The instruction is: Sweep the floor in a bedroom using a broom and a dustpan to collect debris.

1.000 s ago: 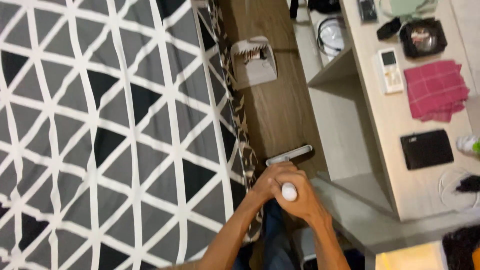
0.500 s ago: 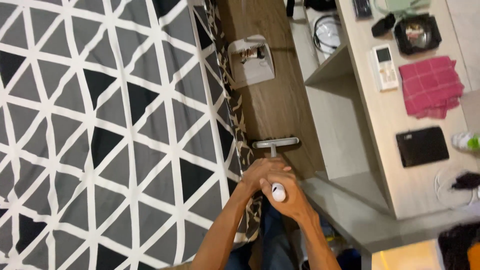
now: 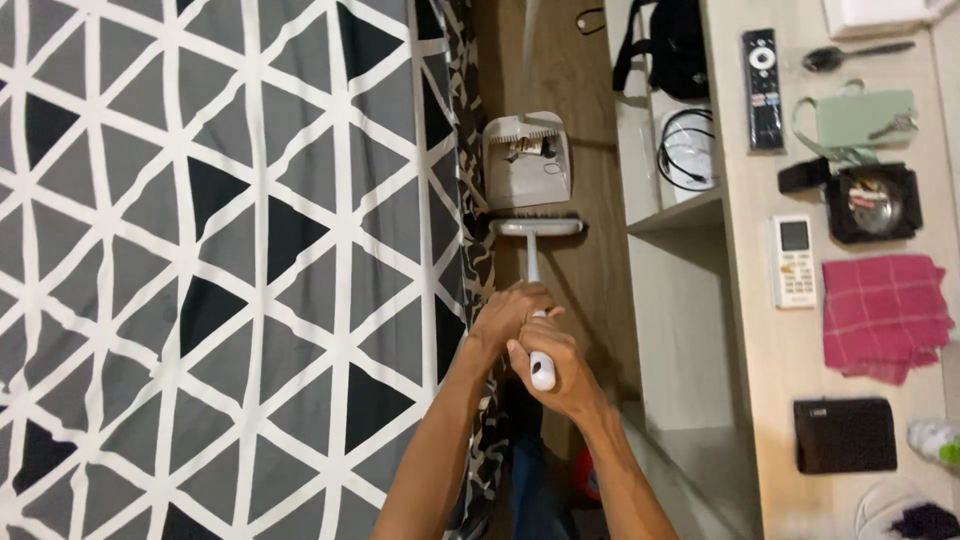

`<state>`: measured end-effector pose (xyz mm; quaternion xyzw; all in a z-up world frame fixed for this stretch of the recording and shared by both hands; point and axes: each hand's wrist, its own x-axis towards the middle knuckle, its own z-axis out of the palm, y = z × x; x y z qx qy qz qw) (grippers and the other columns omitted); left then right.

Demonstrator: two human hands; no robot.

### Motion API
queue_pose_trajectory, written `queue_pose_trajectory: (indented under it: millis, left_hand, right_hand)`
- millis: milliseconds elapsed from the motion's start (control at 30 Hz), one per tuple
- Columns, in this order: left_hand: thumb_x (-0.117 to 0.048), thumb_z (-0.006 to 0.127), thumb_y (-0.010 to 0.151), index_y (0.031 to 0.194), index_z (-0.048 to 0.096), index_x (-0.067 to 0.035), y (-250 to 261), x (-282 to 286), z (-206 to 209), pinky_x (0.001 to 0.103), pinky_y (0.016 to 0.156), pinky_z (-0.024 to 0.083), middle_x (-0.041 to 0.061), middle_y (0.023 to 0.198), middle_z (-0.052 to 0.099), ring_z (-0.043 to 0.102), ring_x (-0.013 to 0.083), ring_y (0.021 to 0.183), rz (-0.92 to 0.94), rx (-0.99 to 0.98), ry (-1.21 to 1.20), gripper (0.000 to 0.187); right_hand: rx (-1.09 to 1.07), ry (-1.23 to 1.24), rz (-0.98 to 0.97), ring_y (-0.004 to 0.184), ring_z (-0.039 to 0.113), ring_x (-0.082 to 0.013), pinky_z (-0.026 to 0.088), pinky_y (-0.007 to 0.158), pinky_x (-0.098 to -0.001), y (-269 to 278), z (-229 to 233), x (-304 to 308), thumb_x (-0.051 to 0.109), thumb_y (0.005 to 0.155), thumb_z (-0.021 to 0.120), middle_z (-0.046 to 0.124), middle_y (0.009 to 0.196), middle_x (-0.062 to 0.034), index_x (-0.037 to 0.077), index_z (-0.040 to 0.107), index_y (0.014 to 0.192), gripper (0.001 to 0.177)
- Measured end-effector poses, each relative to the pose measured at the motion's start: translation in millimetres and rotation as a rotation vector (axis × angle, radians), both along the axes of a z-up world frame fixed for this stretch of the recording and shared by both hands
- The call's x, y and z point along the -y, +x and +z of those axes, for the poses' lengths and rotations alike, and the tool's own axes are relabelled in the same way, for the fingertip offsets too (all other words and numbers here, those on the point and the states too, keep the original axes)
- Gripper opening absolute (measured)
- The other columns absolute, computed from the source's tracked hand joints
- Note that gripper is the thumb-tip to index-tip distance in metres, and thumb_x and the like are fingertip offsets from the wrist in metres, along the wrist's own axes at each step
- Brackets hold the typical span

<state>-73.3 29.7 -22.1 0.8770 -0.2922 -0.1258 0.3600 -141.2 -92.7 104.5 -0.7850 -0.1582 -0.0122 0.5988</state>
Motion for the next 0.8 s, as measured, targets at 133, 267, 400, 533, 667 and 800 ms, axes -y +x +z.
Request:
queue_pose_trajectory:
  millis: [133, 267, 400, 533, 667, 800]
  left_hand:
    - [-0.036, 0.061, 0.098, 0.09, 0.072, -0.007, 6.9, 7.9, 28.3, 0.044, 0.07, 0.056, 0.009, 0.097, 0.069, 0.069, 0.0317, 0.089, 0.112, -0.036, -0.009, 0.032]
    - [-0.034, 0.062, 0.098, 0.089, 0.071, -0.006, 3.2, 16.3, 48.9, 0.043, 0.067, 0.055, 0.011, 0.094, 0.069, 0.069, 0.0333, 0.084, 0.205, -0.043, -0.115, 0.031]
    - [-0.035, 0.064, 0.1, 0.085, 0.07, -0.004, -9.8, 17.0, 66.8, 0.045, 0.069, 0.055, 0.014, 0.092, 0.07, 0.069, 0.0358, 0.083, 0.242, -0.136, -0.124, 0.035]
    - [-0.031, 0.067, 0.09, 0.082, 0.07, -0.003, -29.7, 2.3, 46.2, 0.045, 0.067, 0.055, 0.014, 0.092, 0.071, 0.07, 0.0355, 0.083, 0.201, -0.148, -0.132, 0.029]
    - [-0.026, 0.07, 0.08, 0.082, 0.069, -0.001, -48.1, -10.1, 42.5, 0.044, 0.069, 0.054, 0.013, 0.093, 0.07, 0.068, 0.0348, 0.085, 0.16, -0.139, -0.264, 0.024]
    - [-0.024, 0.073, 0.075, 0.084, 0.066, 0.0, -63.6, -23.8, 51.7, 0.044, 0.077, 0.054, 0.014, 0.094, 0.07, 0.067, 0.0355, 0.091, 0.156, -0.092, -0.457, 0.027]
  right_hand:
    - [0.008, -0.018, 0.026, 0.066, 0.045, -0.0219, 0.042, 0.067, -0.0367, 15.2, 11.8, 7.4, 0.001, 0.095, 0.065, 0.046, 0.068, -0.0098, -0.001, 0.05, 0.072, 0.027]
    - [0.013, -0.009, 0.047, 0.062, 0.046, -0.021, 0.041, 0.063, -0.0357, 23.9, 34.5, 14.9, 0.001, 0.094, 0.064, 0.047, 0.064, -0.0087, 0.0, 0.05, 0.068, 0.029]
    - [-0.077, 0.02, 0.087, 0.058, 0.049, -0.0204, 0.041, 0.059, -0.0351, 27.9, 45.2, 15.0, 0.002, 0.093, 0.065, 0.051, 0.062, -0.0087, 0.0, 0.053, 0.067, 0.029]
    - [-0.099, 0.021, 0.096, 0.055, 0.051, -0.0191, 0.041, 0.057, -0.0351, 17.7, 9.0, 7.9, 0.005, 0.093, 0.068, 0.053, 0.061, -0.0095, 0.0, 0.052, 0.066, 0.032]
    - [-0.06, 0.043, 0.103, 0.053, 0.049, -0.0186, 0.039, 0.053, -0.0355, 7.7, 5.6, -6.3, 0.01, 0.092, 0.071, 0.051, 0.059, -0.01, 0.0, 0.049, 0.065, 0.035]
    - [-0.056, 0.021, 0.095, 0.051, 0.048, -0.0183, 0.038, 0.05, -0.0346, -9.7, 0.6, -20.1, 0.011, 0.09, 0.072, 0.053, 0.057, -0.0092, 0.001, 0.051, 0.064, 0.035]
